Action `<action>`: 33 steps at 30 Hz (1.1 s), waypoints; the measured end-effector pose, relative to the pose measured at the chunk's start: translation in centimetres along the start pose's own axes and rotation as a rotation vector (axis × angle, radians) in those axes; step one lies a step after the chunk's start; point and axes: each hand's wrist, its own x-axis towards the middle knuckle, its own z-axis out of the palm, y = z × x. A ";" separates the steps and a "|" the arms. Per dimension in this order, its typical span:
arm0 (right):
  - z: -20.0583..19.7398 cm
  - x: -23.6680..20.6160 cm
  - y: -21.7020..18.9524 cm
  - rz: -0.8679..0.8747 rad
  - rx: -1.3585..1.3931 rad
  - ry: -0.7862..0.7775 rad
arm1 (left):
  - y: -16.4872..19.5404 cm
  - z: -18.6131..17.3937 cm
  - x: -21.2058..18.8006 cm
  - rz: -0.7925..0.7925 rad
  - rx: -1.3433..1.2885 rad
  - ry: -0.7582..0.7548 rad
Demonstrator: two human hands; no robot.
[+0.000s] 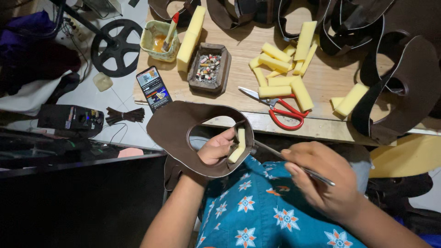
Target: The person sits at a workbench and trims the edges of brown foam shoe upper components with red-handled scissors, then smooths the cut edges using a metal rod tool. They handle the components one at a time, turning them over to trim different sections, and place finished pieces on the table with a pile of similar components.
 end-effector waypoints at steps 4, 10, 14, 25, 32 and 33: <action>1.2 0.7 0.9 -0.070 -0.034 -0.005 | -0.6 0.2 0.1 -0.010 0.006 -0.002; 2.1 1.0 1.9 -0.140 -0.037 -0.006 | -0.8 -0.3 0.1 0.001 0.058 -0.010; 1.9 0.5 1.9 -0.057 -0.007 0.025 | -0.8 -0.6 0.5 0.029 0.064 -0.012; 3.0 -0.2 3.7 0.039 0.085 -0.006 | -1.7 0.6 0.8 0.136 0.261 0.168; 4.7 -1.4 6.9 0.407 0.423 0.037 | -2.1 2.8 2.6 0.087 0.576 0.493; 4.9 -1.6 7.2 0.444 0.423 0.050 | -2.2 3.1 2.3 0.186 0.617 0.452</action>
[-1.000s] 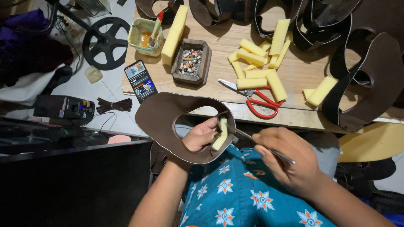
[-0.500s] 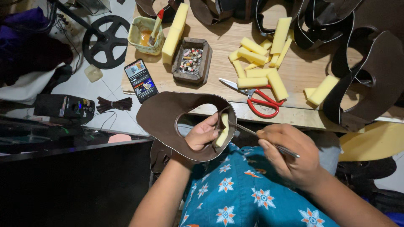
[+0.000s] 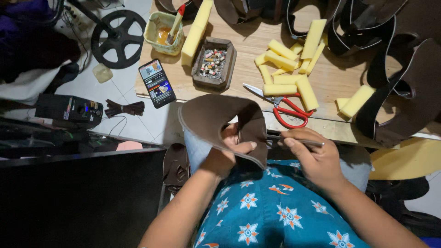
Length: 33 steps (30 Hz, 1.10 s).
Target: The person sits at a workbench and trims the edges of brown foam shoe upper components with red-handled scissors, then smooths the cut edges using a metal rod tool. They handle the components one at a time, turning them over to trim different sections, and place finished pieces on the table with a pile of similar components.
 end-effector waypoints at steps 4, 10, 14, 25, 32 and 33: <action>-0.5 -0.3 0.9 -0.070 0.221 0.141 | 0.4 0.4 -1.6 -0.074 0.045 0.090; -1.0 1.6 1.2 -0.067 -0.156 0.023 | 1.0 1.6 -1.4 0.263 0.342 0.079; 0.6 2.2 1.8 0.048 -0.250 -0.042 | 0.3 3.2 -1.1 0.130 -0.386 -0.024; 1.6 1.8 3.3 0.387 -0.099 0.130 | 0.1 4.1 -1.7 -0.065 -0.254 -0.084; 2.0 2.2 3.4 0.292 0.019 0.153 | 2.0 5.1 -1.8 -0.035 -0.276 -0.174; 2.0 2.3 3.2 0.309 0.114 0.107 | 2.2 5.1 -1.7 -0.028 -0.259 -0.180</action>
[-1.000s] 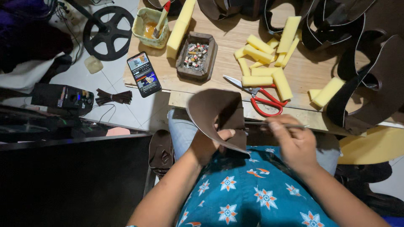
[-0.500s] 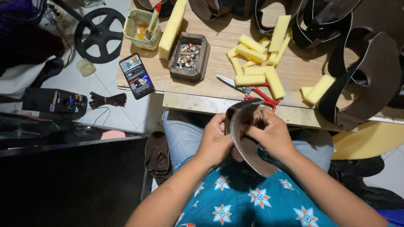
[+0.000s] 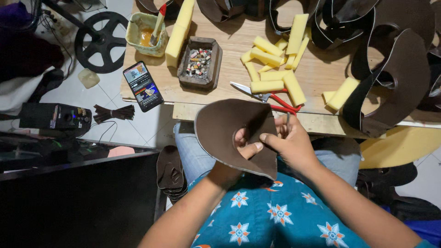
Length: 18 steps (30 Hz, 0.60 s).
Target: The person sits at a workbench and trims the edges of brown foam shoe upper components with red-handled scissors, then smooths the cut edges using a metal rod tool. They handle the components one at a time, turning them over to trim different sections, and place finished pieces on the table with a pile of similar components.
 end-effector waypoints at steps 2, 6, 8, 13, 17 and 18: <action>0.0 0.0 -0.4 0.052 0.170 -0.118 | 0.1 0.0 0.1 0.022 0.050 -0.009; 0.0 0.2 -0.8 0.165 0.012 -0.130 | -0.7 -0.1 0.5 -0.021 -0.056 0.018; 0.1 0.2 -0.7 0.146 0.007 -0.120 | -1.1 -0.3 0.5 -0.018 -0.029 0.008; 0.1 0.3 0.1 0.145 0.094 -0.156 | -1.8 -0.9 0.4 -0.077 0.005 0.067; -0.3 0.6 1.0 0.160 0.075 -0.125 | -2.0 -0.9 0.3 -0.080 0.009 0.025; -0.3 0.8 1.4 0.157 0.084 -0.131 | -2.0 -0.8 0.3 -0.062 0.018 0.029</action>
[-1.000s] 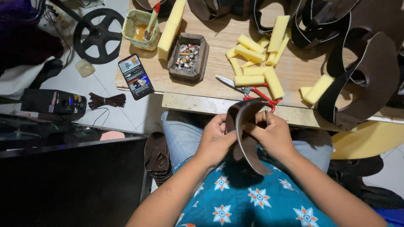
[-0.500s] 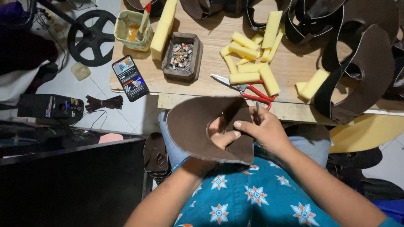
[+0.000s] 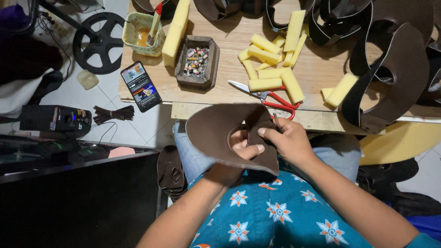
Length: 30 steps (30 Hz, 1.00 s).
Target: The person sits at a workbench and trims the edges of brown foam shoe upper components with red-handled scissors, then smooths the cut edges using a metal rod tool. They handle the components one at a time, turning them over to trim different sections, and place finished pieces on the table with a pile of similar components.
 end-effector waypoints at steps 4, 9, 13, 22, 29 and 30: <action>-0.2 0.5 0.7 -0.062 -0.038 -0.021 | 0.4 0.1 -0.3 0.048 0.063 -0.019; -1.9 -0.2 -2.2 -0.295 -0.238 0.056 | 1.3 -0.8 -0.5 0.035 0.020 -0.047; -4.3 -4.1 -5.2 -0.516 -0.399 0.217 | 2.2 -3.4 0.3 0.086 0.014 0.041; -1.6 -6.7 -5.6 -0.509 -0.342 0.049 | 1.9 -6.8 0.9 0.121 -0.145 0.144; -0.8 -7.2 -6.7 -0.679 -0.480 -0.149 | 2.4 -6.9 0.5 0.077 -0.352 0.115; -0.8 -7.3 -6.8 -0.710 -0.488 -0.136 | 2.6 -6.9 0.3 0.078 -0.373 0.083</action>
